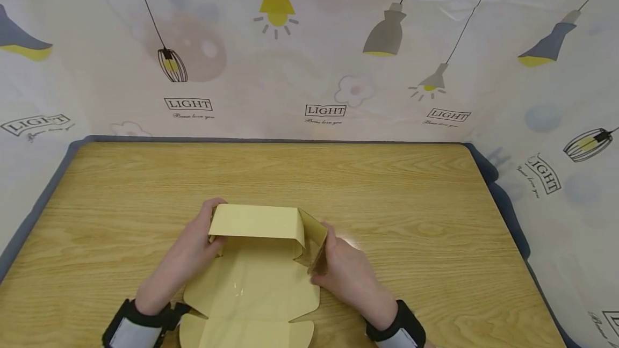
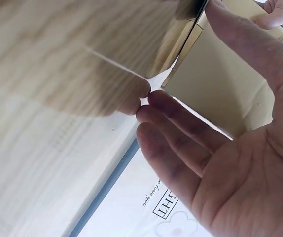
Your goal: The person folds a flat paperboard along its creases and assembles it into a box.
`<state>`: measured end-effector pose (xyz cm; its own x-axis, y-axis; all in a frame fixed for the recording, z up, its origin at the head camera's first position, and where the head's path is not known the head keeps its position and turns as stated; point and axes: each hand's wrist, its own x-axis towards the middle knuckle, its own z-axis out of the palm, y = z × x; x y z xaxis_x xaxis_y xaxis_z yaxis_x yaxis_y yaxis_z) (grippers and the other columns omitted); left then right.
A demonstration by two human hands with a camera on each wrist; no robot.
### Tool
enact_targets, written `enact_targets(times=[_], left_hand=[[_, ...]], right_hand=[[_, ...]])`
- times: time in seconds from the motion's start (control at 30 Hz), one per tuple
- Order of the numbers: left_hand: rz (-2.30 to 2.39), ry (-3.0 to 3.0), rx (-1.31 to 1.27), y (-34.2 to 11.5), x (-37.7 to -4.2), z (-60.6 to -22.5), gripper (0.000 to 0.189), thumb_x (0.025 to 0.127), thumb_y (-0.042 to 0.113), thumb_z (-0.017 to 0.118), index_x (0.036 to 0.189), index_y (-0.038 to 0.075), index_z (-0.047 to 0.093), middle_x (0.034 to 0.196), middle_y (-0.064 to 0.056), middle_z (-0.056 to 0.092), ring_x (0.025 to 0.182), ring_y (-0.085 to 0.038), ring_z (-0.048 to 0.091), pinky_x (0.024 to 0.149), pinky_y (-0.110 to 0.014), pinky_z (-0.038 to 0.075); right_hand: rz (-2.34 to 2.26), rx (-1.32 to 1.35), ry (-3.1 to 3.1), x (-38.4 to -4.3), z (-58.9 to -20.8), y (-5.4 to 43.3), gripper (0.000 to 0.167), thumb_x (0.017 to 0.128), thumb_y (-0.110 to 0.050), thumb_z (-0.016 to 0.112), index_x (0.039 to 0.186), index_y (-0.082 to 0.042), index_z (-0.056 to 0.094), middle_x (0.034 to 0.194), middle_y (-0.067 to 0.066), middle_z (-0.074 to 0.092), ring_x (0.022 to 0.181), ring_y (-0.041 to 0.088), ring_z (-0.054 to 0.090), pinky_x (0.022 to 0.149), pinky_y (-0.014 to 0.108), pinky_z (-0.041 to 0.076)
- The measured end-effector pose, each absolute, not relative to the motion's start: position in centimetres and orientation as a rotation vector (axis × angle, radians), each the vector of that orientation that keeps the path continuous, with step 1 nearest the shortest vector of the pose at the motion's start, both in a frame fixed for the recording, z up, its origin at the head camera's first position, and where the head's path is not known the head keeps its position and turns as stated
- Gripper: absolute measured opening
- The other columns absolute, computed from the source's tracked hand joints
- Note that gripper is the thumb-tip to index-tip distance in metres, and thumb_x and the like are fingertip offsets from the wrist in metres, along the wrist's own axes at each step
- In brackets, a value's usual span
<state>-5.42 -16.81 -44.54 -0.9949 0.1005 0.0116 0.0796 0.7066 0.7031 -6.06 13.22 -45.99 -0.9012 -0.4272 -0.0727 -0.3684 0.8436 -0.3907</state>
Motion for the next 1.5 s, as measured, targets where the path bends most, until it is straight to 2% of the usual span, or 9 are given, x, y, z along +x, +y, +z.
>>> enact_targets(times=[0.13,0.37,0.5,0.67,1.03,1.17,1.3,1.4,1.5], left_hand=[[1.176,2.877,0.14,-16.8,-5.4,-44.5,0.062,0.086,-0.012,0.068,0.137,0.005,0.039,0.127,-0.024,0.064,0.099,-0.029,0.064,0.076,-0.038,0.054],[1.181,2.869,0.131,-16.7,-5.4,-44.4,0.061,0.086,-0.012,0.068,0.137,0.006,0.039,0.129,-0.024,0.063,0.103,-0.03,0.064,0.079,-0.04,0.055],[1.188,2.865,0.134,-16.8,-5.4,-44.4,0.061,0.087,-0.012,0.068,0.137,0.006,0.039,0.128,-0.024,0.063,0.102,-0.029,0.064,0.076,-0.039,0.054],[1.184,2.864,0.129,-16.9,-5.4,-44.4,0.061,0.087,-0.011,0.067,0.138,0.006,0.039,0.129,-0.024,0.063,0.101,-0.029,0.064,0.076,-0.038,0.054],[1.228,2.834,0.098,-16.8,-5.4,-44.4,0.067,0.089,-0.007,0.068,0.146,0.003,0.034,0.138,-0.028,0.058,0.115,-0.036,0.064,0.086,-0.045,0.057],[1.325,2.674,0.114,-17.2,-5.6,-44.2,0.081,0.092,0.006,0.071,0.157,0.007,0.023,0.154,-0.03,0.042,0.138,-0.046,0.048,0.098,-0.053,0.056],[1.468,2.47,0.184,-18.4,-5.9,-44.1,0.088,0.092,0.012,0.073,0.161,0.014,0.019,0.164,-0.025,0.026,0.15,-0.046,0.029,0.106,-0.054,0.051],[1.546,2.386,0.224,-19.0,-6.0,-44.2,0.088,0.091,0.007,0.074,0.161,0.017,0.021,0.166,-0.02,0.024,0.152,-0.044,0.027,0.107,-0.051,0.051],[1.564,2.366,0.236,-19.0,-6.2,-44.3,0.087,0.09,0.005,0.075,0.16,0.016,0.024,0.165,-0.018,0.028,0.151,-0.042,0.031,0.106,-0.047,0.053]], right_hand=[[-0.537,-0.655,2.833,-6.0,-45.8,13.2,0.096,0.07,-0.026,0.093,0.145,-0.003,0.04,0.11,0.011,0.072,0.1,0.027,0.071,0.08,0.044,0.06],[-0.714,-0.702,2.679,-6.3,-45.3,13.4,0.121,0.072,-0.032,0.092,0.164,-0.019,0.014,0.156,0.014,0.048,0.127,0.031,0.062,0.103,0.047,0.054],[-0.883,-0.704,2.564,-6.8,-44.9,13.6,0.117,0.079,-0.03,0.088,0.164,-0.027,0.008,0.161,0.013,0.04,0.127,0.032,0.061,0.101,0.046,0.055],[-0.947,-0.759,2.514,-7.5,-44.2,13.5,0.111,0.083,-0.032,0.084,0.165,-0.023,0.009,0.165,0.013,0.033,0.133,0.031,0.057,0.104,0.045,0.054],[-0.925,-0.717,2.501,-8.4,-43.6,11.8,0.111,0.086,-0.034,0.082,0.164,-0.015,0.005,0.167,0.017,0.026,0.111,0.027,0.069,0.093,0.041,0.059],[-0.995,-0.652,2.485,-9.0,-43.8,11.9,0.111,0.086,-0.03,0.082,0.165,-0.02,0.004,0.169,0.014,0.021,0.114,0.026,0.067,0.096,0.041,0.058],[-1.004,-0.644,2.479,-9.4,-43.6,12.3,0.11,0.086,-0.029,0.082,0.165,-0.022,0.005,0.168,0.013,0.025,0.093,0.013,0.069,0.095,0.039,0.057],[-1.009,-0.637,2.479,-9.5,-43.5,12.3,0.108,0.087,-0.028,0.081,0.165,-0.022,0.006,0.166,0.012,0.03,0.079,0.006,0.066,0.09,0.036,0.057],[-1.011,-0.635,2.496,-9.5,-43.6,12.4,0.107,0.087,-0.029,0.081,0.164,-0.02,0.008,0.164,0.013,0.033,0.085,0.005,0.066,0.088,0.036,0.059]])
